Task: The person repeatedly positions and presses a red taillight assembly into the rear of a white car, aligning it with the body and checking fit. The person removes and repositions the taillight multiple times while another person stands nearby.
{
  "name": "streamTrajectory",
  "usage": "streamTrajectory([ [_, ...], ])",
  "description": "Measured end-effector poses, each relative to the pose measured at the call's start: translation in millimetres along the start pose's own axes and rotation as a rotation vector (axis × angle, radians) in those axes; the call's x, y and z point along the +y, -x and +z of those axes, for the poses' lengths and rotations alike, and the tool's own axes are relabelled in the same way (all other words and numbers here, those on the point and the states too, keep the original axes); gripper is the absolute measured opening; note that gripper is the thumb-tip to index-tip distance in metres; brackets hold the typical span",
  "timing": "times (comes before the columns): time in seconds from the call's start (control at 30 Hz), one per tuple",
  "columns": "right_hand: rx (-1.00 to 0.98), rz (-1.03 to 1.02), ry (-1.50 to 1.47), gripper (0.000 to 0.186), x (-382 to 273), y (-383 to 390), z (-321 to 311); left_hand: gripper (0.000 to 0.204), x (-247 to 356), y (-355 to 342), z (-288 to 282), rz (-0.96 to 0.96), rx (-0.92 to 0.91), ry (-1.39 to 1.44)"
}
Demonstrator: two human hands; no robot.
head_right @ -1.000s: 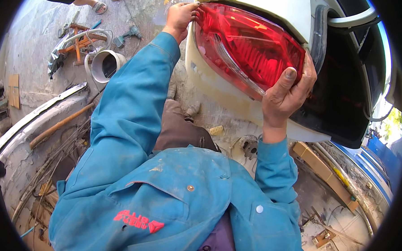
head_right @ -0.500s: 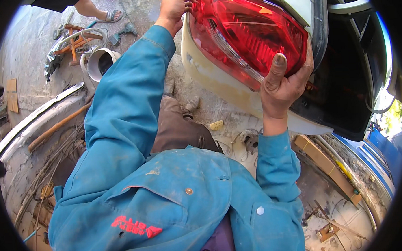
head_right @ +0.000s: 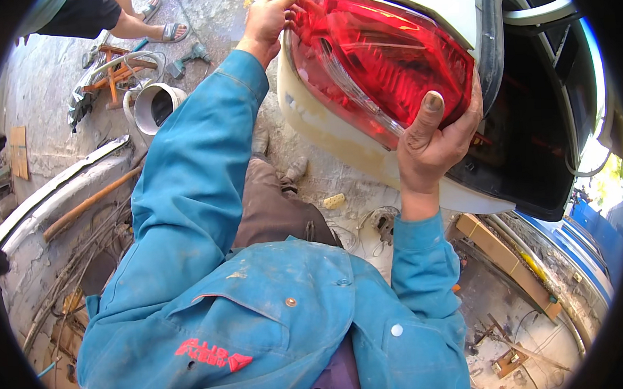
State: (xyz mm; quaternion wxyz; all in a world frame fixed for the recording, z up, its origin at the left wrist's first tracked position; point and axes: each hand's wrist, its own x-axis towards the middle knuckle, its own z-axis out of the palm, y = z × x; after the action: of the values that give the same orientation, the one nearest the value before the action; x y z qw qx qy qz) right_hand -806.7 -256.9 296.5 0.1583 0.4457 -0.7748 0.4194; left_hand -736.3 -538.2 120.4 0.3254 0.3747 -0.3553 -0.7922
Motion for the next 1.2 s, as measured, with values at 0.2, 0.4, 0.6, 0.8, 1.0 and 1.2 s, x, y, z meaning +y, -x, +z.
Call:
streamTrajectory([
  [0.2,0.055,-0.028,0.018,0.061,-1,-10,9,0.022,13,10,4,-0.001,-0.022,0.003],
  [0.4,0.053,-0.03,-0.02,0.065,1,-9,12,0.044,-5,23,17,0.362,0.202,-0.558],
  [0.6,0.043,-0.084,0.09,0.07,11,-7,5,0.079,49,135,92,0.824,-0.025,-0.67],
  [0.8,0.03,-0.107,0.112,0.069,12,-8,1,0.069,57,152,120,1.103,-0.052,-0.881],
  [1.0,-0.01,-0.077,0.075,0.069,6,-18,-9,0.069,56,148,123,1.073,-0.053,-0.89],
  [1.2,0.077,-0.117,-0.079,0.065,-25,-47,-52,0.066,58,154,123,1.034,-0.01,-0.946],
])
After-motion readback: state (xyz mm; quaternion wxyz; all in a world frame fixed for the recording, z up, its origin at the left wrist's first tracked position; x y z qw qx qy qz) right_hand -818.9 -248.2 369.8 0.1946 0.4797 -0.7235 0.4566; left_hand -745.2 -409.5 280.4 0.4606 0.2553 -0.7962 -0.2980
